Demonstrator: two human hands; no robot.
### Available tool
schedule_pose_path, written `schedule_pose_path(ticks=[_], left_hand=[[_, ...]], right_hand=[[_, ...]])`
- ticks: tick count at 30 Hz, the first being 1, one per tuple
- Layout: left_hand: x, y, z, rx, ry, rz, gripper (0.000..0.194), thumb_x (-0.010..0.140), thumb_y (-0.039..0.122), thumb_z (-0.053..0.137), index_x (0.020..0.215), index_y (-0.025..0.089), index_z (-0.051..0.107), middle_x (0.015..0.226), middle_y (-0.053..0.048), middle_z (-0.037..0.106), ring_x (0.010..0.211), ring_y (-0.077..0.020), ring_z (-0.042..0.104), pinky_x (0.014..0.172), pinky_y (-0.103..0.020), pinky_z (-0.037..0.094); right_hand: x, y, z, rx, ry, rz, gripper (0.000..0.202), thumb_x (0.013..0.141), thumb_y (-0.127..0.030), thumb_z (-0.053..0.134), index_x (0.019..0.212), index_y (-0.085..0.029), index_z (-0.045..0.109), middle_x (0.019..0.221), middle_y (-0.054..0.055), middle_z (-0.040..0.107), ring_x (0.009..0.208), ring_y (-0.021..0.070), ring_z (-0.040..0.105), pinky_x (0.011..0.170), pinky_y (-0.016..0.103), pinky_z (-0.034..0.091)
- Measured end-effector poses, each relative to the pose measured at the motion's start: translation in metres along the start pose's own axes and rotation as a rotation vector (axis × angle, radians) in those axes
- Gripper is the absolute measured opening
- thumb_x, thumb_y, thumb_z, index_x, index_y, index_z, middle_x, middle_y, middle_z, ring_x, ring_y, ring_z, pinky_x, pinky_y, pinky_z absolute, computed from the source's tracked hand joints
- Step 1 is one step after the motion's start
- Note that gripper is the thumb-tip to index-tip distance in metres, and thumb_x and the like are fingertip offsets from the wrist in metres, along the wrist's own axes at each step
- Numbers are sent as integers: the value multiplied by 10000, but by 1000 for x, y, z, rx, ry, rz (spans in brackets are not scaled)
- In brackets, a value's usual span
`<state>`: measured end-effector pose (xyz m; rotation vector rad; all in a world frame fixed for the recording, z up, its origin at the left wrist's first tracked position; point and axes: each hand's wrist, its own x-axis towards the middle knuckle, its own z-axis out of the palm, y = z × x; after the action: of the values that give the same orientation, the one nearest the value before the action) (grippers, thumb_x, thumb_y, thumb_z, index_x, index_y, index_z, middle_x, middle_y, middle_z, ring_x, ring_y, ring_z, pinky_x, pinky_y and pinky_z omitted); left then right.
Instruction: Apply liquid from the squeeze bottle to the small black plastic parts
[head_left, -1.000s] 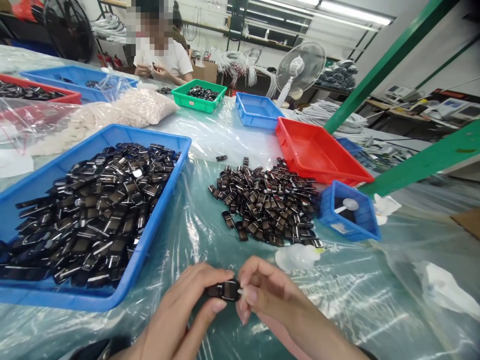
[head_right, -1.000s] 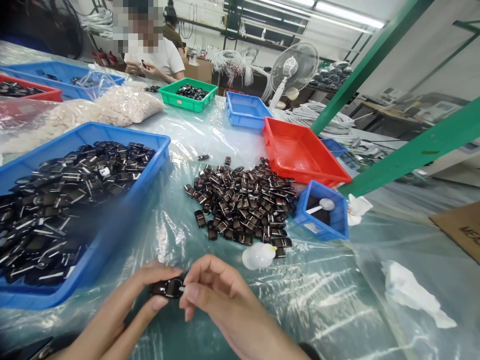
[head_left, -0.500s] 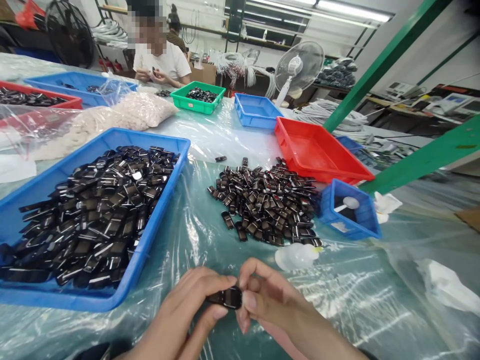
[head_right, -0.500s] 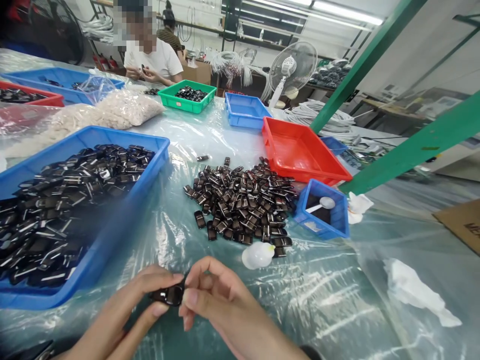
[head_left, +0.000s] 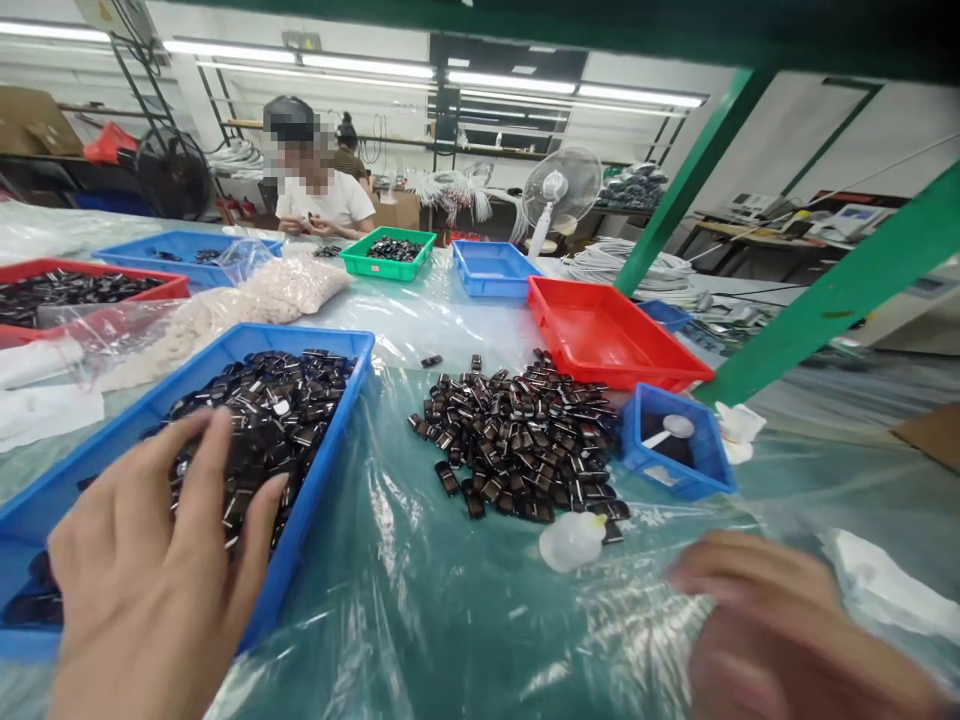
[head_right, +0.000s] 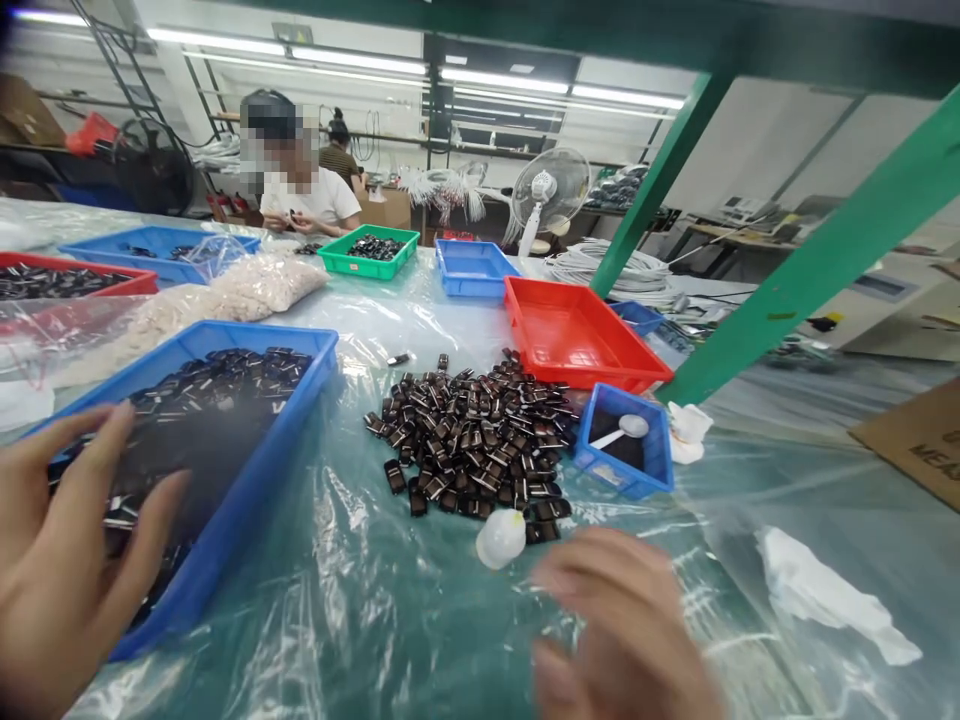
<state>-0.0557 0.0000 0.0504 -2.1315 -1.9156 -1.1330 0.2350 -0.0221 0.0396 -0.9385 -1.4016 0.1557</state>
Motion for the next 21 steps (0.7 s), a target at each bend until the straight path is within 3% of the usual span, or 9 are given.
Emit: schedule_pose_path(ticks=[1, 2, 3, 6, 8, 10, 13, 17, 21], left_hand=[[3, 0, 3, 154, 47, 48, 719, 926, 249, 524, 1516, 293, 116, 1587, -10, 92, 1388, -443, 127, 1127, -573, 70], [3, 3, 9, 230, 22, 132, 693, 940, 258, 498, 1520, 200, 124, 1580, -107, 123, 1374, -455, 188, 1104, -590, 150], [0, 7, 19, 242, -38, 256, 611, 954, 274, 458, 1498, 129, 218, 1534, -186, 245, 1326, -458, 303, 1059, -599, 241], [-12, 30, 57, 124, -262, 459, 370, 967, 209, 382, 1228, 41, 583, 1160, -226, 643, 1045, -392, 586, 873, -551, 443], [-15, 43, 80, 119, -332, 462, 327, 962, 192, 407, 1102, 43, 661, 921, -173, 712, 875, -346, 635, 832, -542, 468], [-11, 50, 97, 139, -336, 417, 331, 966, 186, 405, 1066, 6, 664, 888, -193, 700, 868, -355, 624, 859, -598, 431], [2, 50, 114, 138, -321, 318, 328, 961, 246, 480, 1138, 2, 609, 965, -193, 668, 940, -347, 605, 882, -601, 418], [17, 48, 132, 25, -336, 189, 218, 926, 260, 584, 1092, 120, 602, 1048, -85, 630, 1003, -260, 600, 884, -491, 463], [19, 52, 131, -226, -413, 110, 105, 942, 177, 529, 1025, 132, 576, 974, -48, 637, 893, -201, 632, 789, -381, 512]], right_hand=[[1, 6, -7, -57, 114, -51, 234, 869, -341, 606, 1100, -364, 636, 852, 39, 603, 820, 250, 556, 830, 434, 417], [1, 14, -13, -97, 147, -40, 298, 851, -342, 624, 1149, -346, 603, 934, 54, 605, 866, 262, 571, 851, 448, 423], [-2, 23, -17, -133, 120, 46, 378, 850, -356, 622, 1219, -338, 540, 1051, 69, 605, 956, 273, 579, 884, 454, 422], [-17, 47, -18, -185, -242, 397, 582, 839, -379, 629, 1342, -278, 355, 1322, 114, 562, 1169, 270, 554, 966, 458, 417], [-28, 55, -12, -153, -400, 605, 543, 852, -402, 603, 1309, -266, 344, 1315, 114, 595, 1186, 247, 560, 957, 423, 446], [-34, 56, -6, -131, -434, 685, 412, 868, -427, 573, 1215, -261, 425, 1267, 100, 633, 1160, 234, 581, 914, 377, 481], [-35, 50, 0, -134, -415, 702, 310, 880, -451, 549, 1116, -253, 521, 1217, 80, 646, 1144, 236, 576, 882, 341, 482], [-30, 46, -3, -126, -423, 693, 307, 869, -446, 563, 1108, -252, 561, 1163, 61, 648, 1092, 234, 587, 881, 331, 462], [-28, 47, -8, -125, -461, 672, 287, 868, -424, 570, 1097, -251, 580, 1147, 59, 655, 1077, 230, 601, 896, 330, 469]])
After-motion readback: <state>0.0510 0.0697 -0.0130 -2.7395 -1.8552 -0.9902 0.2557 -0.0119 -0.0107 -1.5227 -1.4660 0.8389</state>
